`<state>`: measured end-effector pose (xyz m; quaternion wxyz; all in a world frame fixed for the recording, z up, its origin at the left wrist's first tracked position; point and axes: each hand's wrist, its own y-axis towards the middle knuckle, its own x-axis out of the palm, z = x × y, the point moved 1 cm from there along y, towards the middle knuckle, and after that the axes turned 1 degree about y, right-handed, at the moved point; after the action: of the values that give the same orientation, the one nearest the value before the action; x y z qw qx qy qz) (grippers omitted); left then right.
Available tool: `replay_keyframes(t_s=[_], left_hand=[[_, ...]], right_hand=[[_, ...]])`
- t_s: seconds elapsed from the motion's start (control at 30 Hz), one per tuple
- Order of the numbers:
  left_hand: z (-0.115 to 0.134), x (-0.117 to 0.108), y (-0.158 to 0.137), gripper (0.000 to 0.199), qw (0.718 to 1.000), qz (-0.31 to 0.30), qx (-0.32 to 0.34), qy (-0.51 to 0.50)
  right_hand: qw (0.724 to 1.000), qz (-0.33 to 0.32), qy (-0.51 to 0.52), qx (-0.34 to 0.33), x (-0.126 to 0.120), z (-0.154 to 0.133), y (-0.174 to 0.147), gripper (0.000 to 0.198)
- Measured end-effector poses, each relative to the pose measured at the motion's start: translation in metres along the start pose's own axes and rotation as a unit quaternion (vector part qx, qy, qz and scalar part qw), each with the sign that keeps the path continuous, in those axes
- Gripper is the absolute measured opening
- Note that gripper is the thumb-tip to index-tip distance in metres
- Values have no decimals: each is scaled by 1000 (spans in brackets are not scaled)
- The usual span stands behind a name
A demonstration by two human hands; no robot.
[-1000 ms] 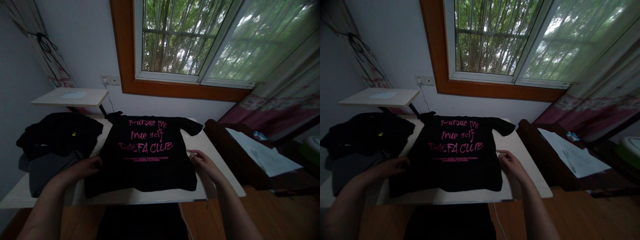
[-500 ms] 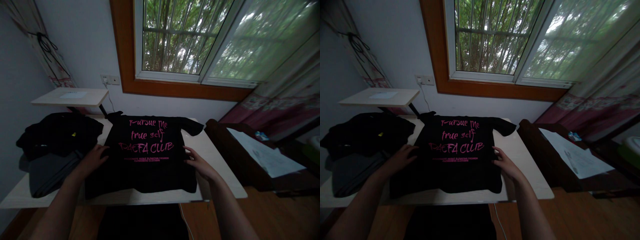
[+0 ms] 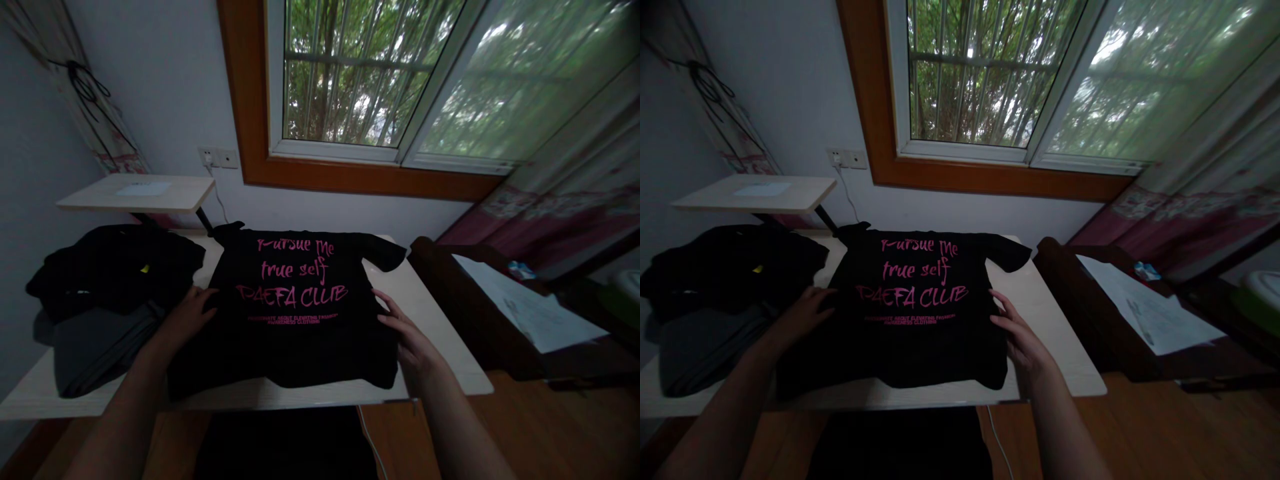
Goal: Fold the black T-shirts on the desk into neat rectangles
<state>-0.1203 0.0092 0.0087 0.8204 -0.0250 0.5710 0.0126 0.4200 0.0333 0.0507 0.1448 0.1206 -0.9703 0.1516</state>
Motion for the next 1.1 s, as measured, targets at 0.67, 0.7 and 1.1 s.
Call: replay_keyframes(t_s=[0.67,0.7,1.1], left_hand=[[-8,-8,-6,61,996,-78,-28,-14],[-6,-10,-7,60,996,-87,-33,-18],[10,-23,-16,64,994,-91,-56,-31]], right_hand=[[959,80,-267,-49,-66,-34,-11,66],[955,82,-279,-51,-65,-33,-10,66],[942,68,-327,28,-54,-28,-3,86]])
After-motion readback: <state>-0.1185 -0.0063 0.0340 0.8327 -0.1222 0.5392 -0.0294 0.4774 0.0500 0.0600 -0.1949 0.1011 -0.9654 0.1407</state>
